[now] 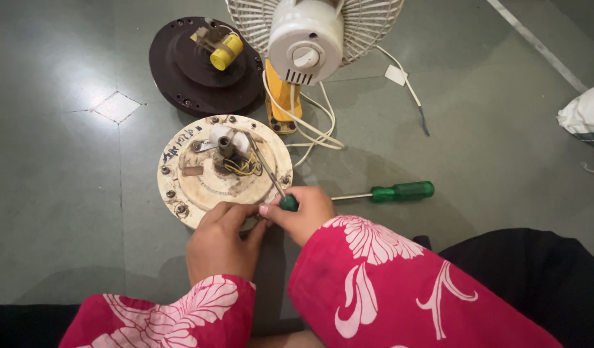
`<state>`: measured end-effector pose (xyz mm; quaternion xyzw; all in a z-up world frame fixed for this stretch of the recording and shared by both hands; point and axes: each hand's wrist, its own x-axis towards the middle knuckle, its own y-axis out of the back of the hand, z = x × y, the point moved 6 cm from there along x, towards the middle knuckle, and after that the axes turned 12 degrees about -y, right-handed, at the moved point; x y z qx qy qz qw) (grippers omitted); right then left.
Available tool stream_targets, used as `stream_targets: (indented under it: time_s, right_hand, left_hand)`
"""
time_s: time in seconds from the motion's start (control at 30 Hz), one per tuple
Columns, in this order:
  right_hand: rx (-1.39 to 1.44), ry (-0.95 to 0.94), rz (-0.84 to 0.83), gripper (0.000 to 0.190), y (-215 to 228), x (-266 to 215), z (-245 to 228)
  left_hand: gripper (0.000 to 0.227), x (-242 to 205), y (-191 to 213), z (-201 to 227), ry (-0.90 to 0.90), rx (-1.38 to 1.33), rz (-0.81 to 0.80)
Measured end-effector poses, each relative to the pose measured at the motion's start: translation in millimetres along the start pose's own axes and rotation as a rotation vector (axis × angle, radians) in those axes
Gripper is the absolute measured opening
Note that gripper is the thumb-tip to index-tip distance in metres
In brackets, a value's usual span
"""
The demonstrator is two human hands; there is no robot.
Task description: The person uses a screwdriver to tighten screws on the base of a disassembled electric fan. They adjust the wires and components within the base while seated on the floor.
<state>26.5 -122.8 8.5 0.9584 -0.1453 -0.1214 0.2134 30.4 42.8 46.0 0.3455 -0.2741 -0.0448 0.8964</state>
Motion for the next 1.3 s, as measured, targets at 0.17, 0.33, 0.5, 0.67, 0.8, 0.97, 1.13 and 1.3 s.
stream_targets:
  time_s: [0.17, 0.33, 0.5, 0.67, 0.8, 0.97, 1.13, 1.3]
  right_hand:
    - [0.086, -0.242, -0.056, 0.021, -3, 1, 16]
    - [0.092, -0.273, -0.095, 0.022, -5, 1, 16]
    - [0.007, -0.283, -0.045, 0.027, -3, 3, 16]
    - [-0.194, 0.114, 0.109, 0.027, 17, -7, -19]
    - [-0.345, 0.178, 0.054, 0.04, 48, -20, -44]
    - [-0.343, 0.257, -0.088, 0.033, 91, -32, -85]
    - [-0.335, 0.344, -0.087, 0.024, 108, -48, -110]
    - [-0.108, 0.268, -0.04, 0.027, 100, -52, -113]
  left_hand:
    - [0.018, 1, 1, 0, 0.089, 0.011, -0.053]
    - [0.017, 2, 1, 3, 0.072, 0.046, -0.056]
    - [0.021, 1, 4, 9, 0.009, 0.104, 0.006]
    - [0.018, 0, 0, 6, 0.065, 0.066, -0.033]
    - [0.019, 0, 3, 7, 0.063, 0.004, -0.003]
    - [0.02, 1, 4, 8, 0.036, 0.036, 0.014]
    - [0.017, 0, 5, 6, 0.015, -0.005, 0.058]
    - [0.017, 1, 0, -3, 0.012, -0.058, 0.047]
